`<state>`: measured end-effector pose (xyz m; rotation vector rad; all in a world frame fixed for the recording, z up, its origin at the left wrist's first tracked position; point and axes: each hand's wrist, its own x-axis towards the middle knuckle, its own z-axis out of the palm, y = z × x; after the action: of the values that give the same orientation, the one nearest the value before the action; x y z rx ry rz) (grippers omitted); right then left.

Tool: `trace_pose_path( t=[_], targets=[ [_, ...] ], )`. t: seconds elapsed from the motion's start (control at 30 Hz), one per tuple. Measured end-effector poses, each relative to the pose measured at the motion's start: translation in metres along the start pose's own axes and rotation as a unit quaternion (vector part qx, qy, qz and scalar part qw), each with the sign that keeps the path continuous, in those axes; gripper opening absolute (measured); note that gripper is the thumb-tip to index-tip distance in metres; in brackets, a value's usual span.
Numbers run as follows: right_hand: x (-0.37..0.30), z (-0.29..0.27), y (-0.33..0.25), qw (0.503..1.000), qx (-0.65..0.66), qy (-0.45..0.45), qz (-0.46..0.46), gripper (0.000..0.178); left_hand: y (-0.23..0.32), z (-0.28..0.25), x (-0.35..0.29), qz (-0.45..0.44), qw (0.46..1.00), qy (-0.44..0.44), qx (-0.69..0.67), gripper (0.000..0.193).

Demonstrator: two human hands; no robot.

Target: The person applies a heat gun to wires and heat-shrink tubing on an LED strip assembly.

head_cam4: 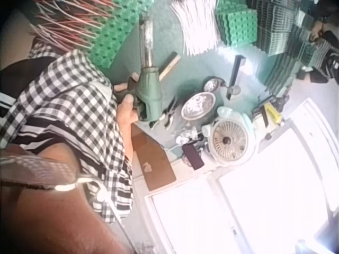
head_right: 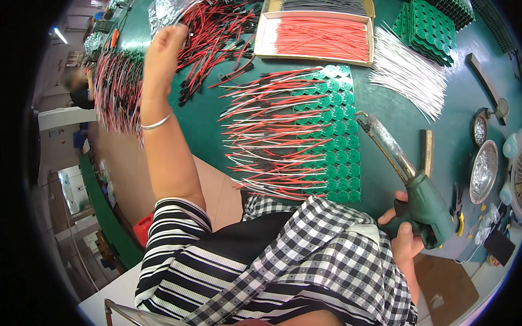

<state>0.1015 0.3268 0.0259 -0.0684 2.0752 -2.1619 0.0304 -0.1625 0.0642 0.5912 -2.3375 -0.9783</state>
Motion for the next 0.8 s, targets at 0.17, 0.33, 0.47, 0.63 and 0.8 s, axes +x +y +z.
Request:
trace_pose_path(
  t=[0.17,0.33,0.47,0.63,0.8],
  targets=[
    [0.000,-0.001,-0.002,1.000,-0.008,0.001,0.006,0.063,-0.035,0.010,0.001,-0.075,0.990,-0.051,0.105,0.034],
    [0.001,0.003,0.000,1.000,-0.009,0.004,0.003,0.063,-0.039,0.026,0.004,-0.086,0.966,-0.106,0.221,0.028],
    [0.000,0.003,-0.002,1.000,-0.020,0.017,0.002,0.064,-0.047,0.019,-0.001,-0.114,0.957,-0.120,0.236,0.026],
    [0.003,0.004,-0.003,1.000,-0.015,0.003,0.019,0.063,-0.059,0.013,-0.004,-0.120,0.970,-0.130,0.165,0.023],
    [0.001,0.003,-0.003,1.000,-0.010,0.020,0.016,0.063,-0.009,0.002,-0.006,0.022,0.953,-0.020,0.301,0.024]
  ],
)
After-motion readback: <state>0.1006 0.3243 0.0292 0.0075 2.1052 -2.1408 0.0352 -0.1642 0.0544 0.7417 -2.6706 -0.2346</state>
